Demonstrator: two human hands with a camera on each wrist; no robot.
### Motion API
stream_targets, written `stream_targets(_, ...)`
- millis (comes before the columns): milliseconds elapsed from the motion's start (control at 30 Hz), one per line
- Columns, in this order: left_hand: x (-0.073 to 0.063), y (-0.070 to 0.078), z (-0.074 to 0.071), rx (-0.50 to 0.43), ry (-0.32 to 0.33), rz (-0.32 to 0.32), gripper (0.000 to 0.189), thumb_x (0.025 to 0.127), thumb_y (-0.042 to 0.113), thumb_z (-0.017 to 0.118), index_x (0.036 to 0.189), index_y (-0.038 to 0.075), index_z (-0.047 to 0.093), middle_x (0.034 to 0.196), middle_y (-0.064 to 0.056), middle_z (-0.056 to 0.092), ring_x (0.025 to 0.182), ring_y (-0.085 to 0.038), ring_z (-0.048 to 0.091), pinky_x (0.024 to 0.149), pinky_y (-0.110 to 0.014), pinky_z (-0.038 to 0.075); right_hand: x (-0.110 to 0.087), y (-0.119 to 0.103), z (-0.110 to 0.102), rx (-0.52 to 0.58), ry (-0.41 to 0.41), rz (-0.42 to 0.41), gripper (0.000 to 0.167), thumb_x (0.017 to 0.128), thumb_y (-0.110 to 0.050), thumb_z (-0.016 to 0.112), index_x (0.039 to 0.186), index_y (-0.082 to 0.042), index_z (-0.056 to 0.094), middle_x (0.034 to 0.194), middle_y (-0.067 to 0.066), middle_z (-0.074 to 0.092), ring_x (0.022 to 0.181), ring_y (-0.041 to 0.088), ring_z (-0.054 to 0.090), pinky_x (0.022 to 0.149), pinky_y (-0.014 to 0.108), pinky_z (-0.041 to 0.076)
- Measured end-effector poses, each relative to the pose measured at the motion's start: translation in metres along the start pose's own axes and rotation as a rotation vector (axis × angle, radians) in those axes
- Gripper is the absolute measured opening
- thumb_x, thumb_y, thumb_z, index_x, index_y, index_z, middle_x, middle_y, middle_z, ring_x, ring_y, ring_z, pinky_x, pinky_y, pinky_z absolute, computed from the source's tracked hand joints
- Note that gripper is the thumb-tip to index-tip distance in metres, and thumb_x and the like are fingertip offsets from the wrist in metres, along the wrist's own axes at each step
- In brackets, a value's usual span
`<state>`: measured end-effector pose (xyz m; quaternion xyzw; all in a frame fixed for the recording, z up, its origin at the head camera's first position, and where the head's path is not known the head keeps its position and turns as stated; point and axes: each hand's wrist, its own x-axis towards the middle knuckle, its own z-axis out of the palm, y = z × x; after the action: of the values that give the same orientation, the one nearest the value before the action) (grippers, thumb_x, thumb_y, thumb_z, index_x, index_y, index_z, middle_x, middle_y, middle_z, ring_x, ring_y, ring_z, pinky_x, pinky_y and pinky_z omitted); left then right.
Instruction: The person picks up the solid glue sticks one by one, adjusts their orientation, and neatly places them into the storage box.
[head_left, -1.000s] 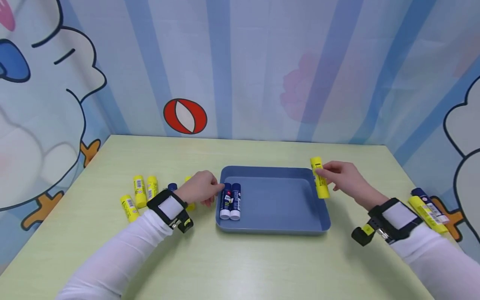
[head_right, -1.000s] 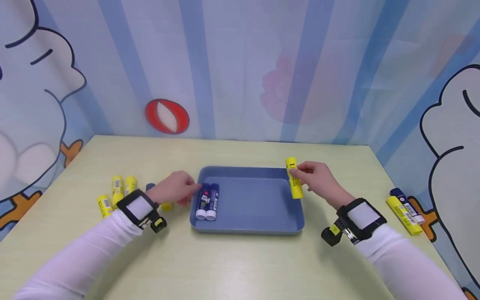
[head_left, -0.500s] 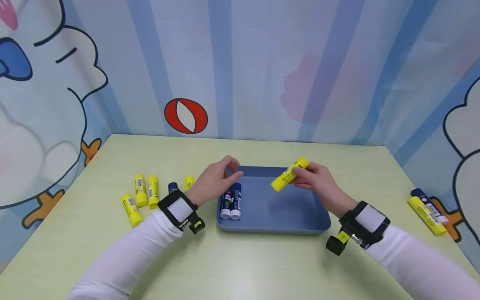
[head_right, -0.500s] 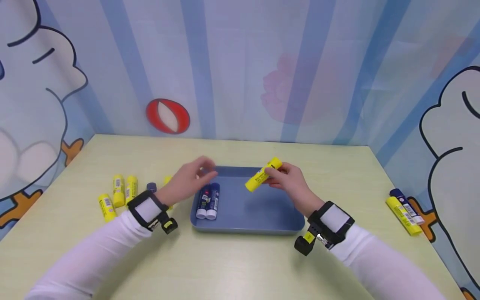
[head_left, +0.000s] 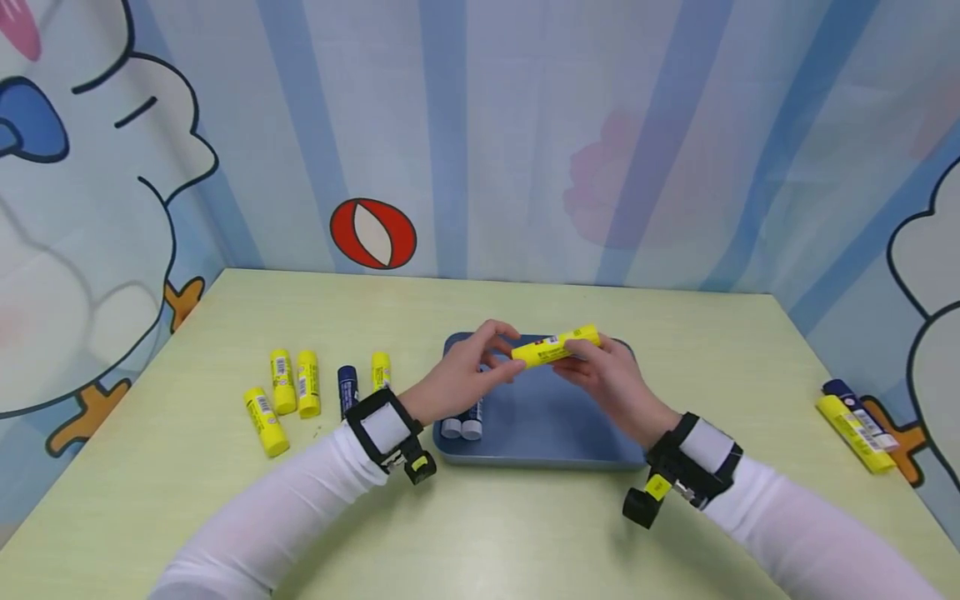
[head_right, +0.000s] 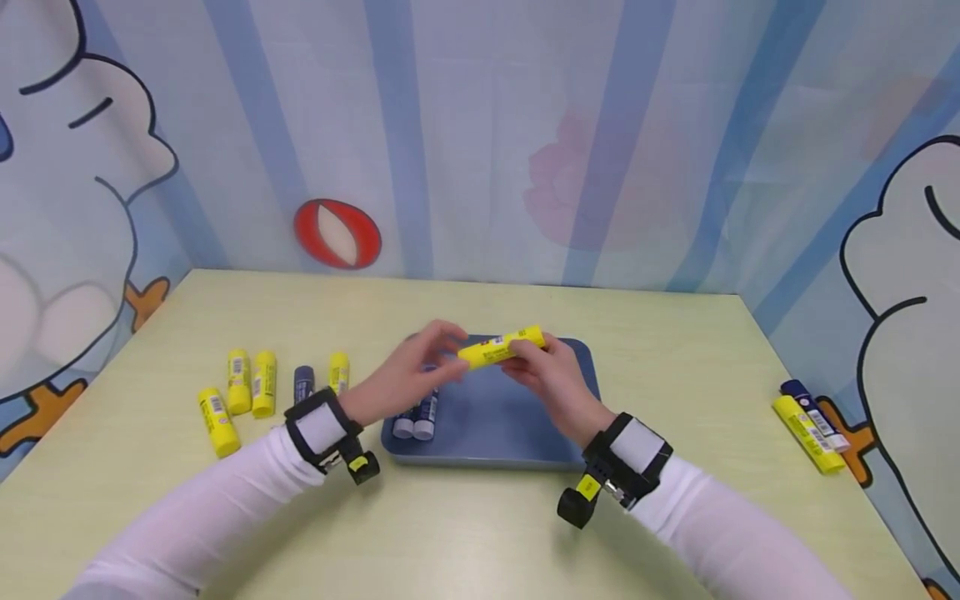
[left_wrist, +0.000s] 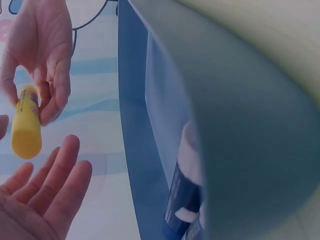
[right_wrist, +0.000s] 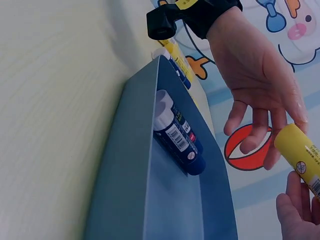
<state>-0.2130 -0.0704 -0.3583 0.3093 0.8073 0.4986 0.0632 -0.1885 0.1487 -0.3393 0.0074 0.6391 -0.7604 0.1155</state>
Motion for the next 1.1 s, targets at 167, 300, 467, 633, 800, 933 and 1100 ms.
stream_targets(167,0.001,-0.003,0.001,-0.058,-0.013,0.027,0.028,0.099,0.016,0.057,0.122,0.007,0.044,0.107,-0.011,0.063,0.089,-0.033,0.065,0.075,-0.034,0.052,0.0,0.003,0.003,0.011,-0.014,0.01,0.049,0.102,-0.019,0.047,0.137,0.01,0.029,0.13,0.023,0.045,0.102,0.018,0.063,0.101,0.036,0.042)
stream_targets(300,0.0,-0.002,0.0,-0.089,-0.027,0.024,0.024,0.1,0.015,0.057,0.119,0.006,0.044,0.107,-0.014,0.061,0.087,-0.032,0.066,0.075,-0.045,0.054,0.0,0.005,0.003,0.005,-0.03,0.009,0.051,0.102,-0.021,0.049,0.138,0.01,0.03,0.131,0.024,0.046,0.107,0.022,0.062,0.102,0.037,0.041)
stream_targets(467,-0.002,-0.004,-0.004,-0.114,-0.048,-0.007,0.023,0.1,0.013,0.055,0.119,0.005,0.044,0.105,-0.015,0.06,0.086,-0.035,0.065,0.073,-0.05,0.054,0.002,0.006,-0.001,-0.102,-0.083,-0.009,0.045,0.102,-0.022,0.05,0.132,0.009,0.037,0.127,0.02,0.05,0.108,0.024,0.063,0.096,0.036,0.047)
stream_targets(633,-0.003,-0.005,-0.008,-0.095,-0.101,-0.038,0.02,0.101,0.014,0.053,0.119,0.005,0.049,0.101,-0.018,0.062,0.083,-0.039,0.062,0.069,-0.047,0.055,0.004,0.004,-0.007,-0.422,-0.119,-0.088,0.035,0.1,-0.021,0.055,0.123,0.005,0.049,0.115,0.017,0.057,0.099,0.027,0.061,0.088,0.041,0.051)
stream_targets(800,-0.003,-0.006,-0.011,-0.051,-0.16,-0.07,0.019,0.101,0.016,0.053,0.117,0.006,0.051,0.1,-0.021,0.063,0.079,-0.035,0.062,0.068,-0.045,0.055,0.004,0.001,-0.013,-0.765,-0.225,-0.21,0.029,0.095,-0.022,0.064,0.115,0.0,0.062,0.104,0.011,0.063,0.084,0.025,0.061,0.073,0.042,0.052)
stream_targets(933,-0.003,-0.007,-0.012,-0.047,-0.187,-0.089,0.019,0.101,0.017,0.053,0.117,0.006,0.052,0.097,-0.023,0.062,0.079,-0.037,0.061,0.066,-0.044,0.056,0.003,0.002,-0.012,-0.951,-0.275,-0.285,0.026,0.091,-0.023,0.069,0.109,-0.006,0.067,0.097,0.004,0.065,0.079,0.018,0.06,0.065,0.034,0.052)
stream_targets(1100,-0.003,-0.005,-0.011,-0.048,-0.212,-0.084,0.021,0.102,0.018,0.052,0.118,0.005,0.052,0.095,-0.022,0.061,0.079,-0.038,0.061,0.065,-0.041,0.056,0.0,0.002,-0.007,-1.15,-0.278,-0.397,0.025,0.087,-0.023,0.075,0.107,-0.01,0.068,0.092,-0.005,0.064,0.078,0.013,0.056,0.062,0.028,0.049)
